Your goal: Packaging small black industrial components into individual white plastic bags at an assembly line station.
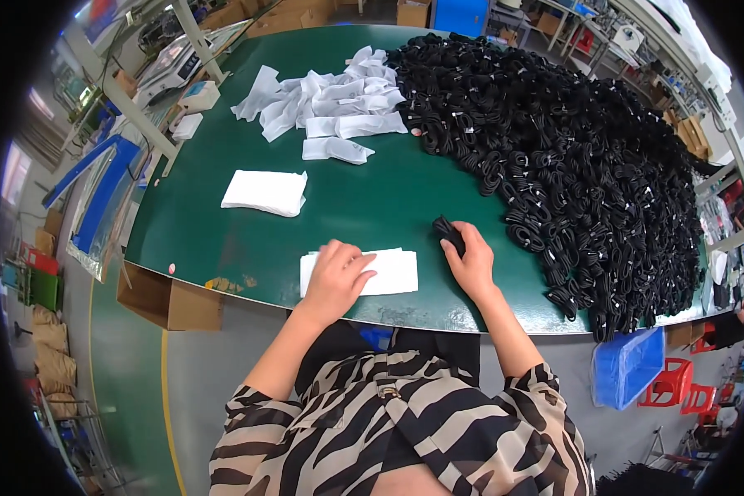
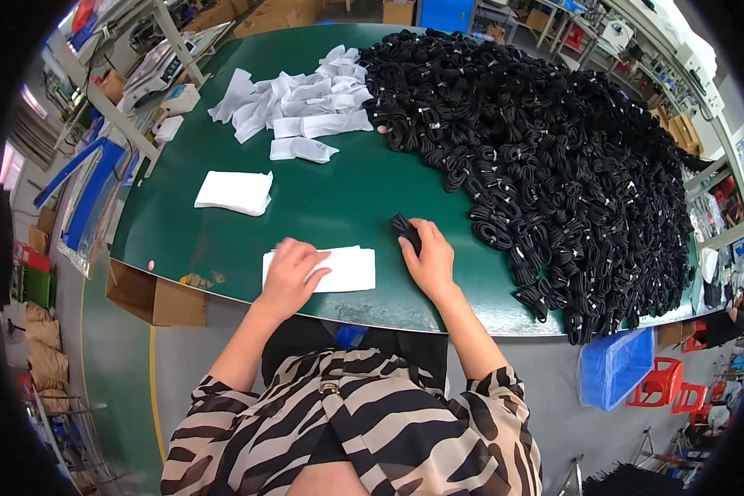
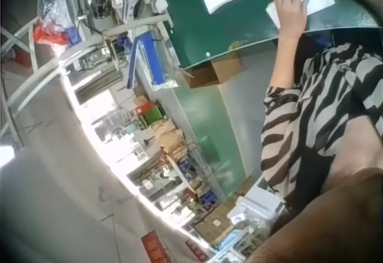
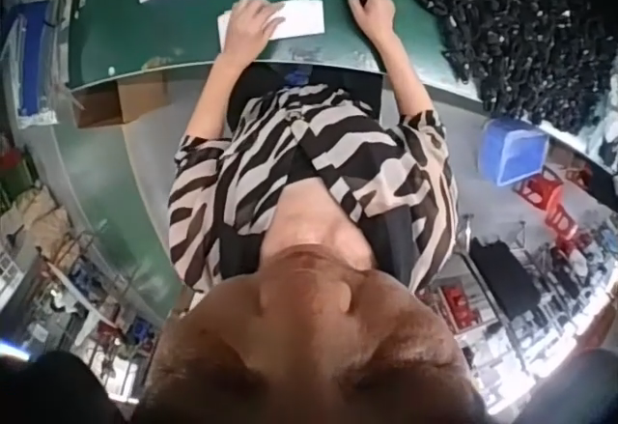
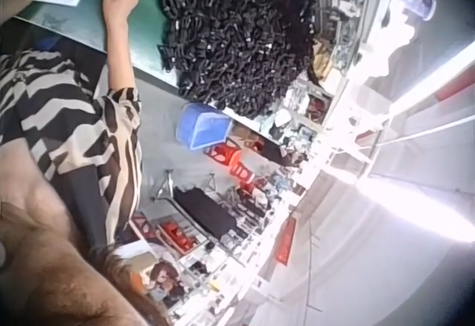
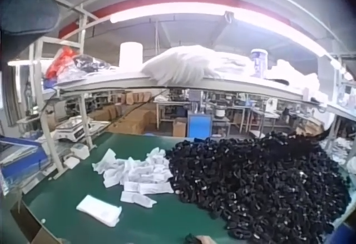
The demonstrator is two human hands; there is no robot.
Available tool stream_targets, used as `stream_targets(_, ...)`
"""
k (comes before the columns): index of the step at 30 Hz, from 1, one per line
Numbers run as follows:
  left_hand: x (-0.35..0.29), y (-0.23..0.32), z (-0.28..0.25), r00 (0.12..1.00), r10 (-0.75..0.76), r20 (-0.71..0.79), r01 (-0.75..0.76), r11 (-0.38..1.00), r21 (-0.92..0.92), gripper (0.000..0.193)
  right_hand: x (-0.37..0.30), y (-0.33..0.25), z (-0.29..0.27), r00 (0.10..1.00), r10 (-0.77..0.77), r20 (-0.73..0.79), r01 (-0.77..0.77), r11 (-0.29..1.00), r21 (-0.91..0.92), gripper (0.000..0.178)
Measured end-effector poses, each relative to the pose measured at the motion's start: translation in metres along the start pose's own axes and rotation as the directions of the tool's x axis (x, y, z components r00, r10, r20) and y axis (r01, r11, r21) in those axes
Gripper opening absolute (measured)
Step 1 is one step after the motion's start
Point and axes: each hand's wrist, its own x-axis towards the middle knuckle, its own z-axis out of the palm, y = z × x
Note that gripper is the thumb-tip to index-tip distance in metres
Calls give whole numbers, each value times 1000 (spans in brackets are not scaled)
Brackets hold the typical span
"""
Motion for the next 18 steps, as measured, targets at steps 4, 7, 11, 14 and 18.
stream_targets(4,-6,-13,4,984,49,170,-42,998,-41,27,0,-7,0,995,-80,66,77,996,46,32)
stream_targets(7,-5,-9,-2,968,58,244,-60,998,1,26,-3,-19,-1,980,-158,120,141,979,144,32)
stream_targets(11,3,4,-11,967,28,253,-44,997,56,23,-3,-36,-10,924,-310,226,256,937,238,32)
stream_targets(14,-3,20,-12,928,-86,362,125,989,-84,21,-8,-24,-2,930,-263,258,215,956,200,31)
stream_targets(18,-31,84,25,714,119,690,231,890,-393,37,-2,-4,6,997,-81,6,78,974,211,32)
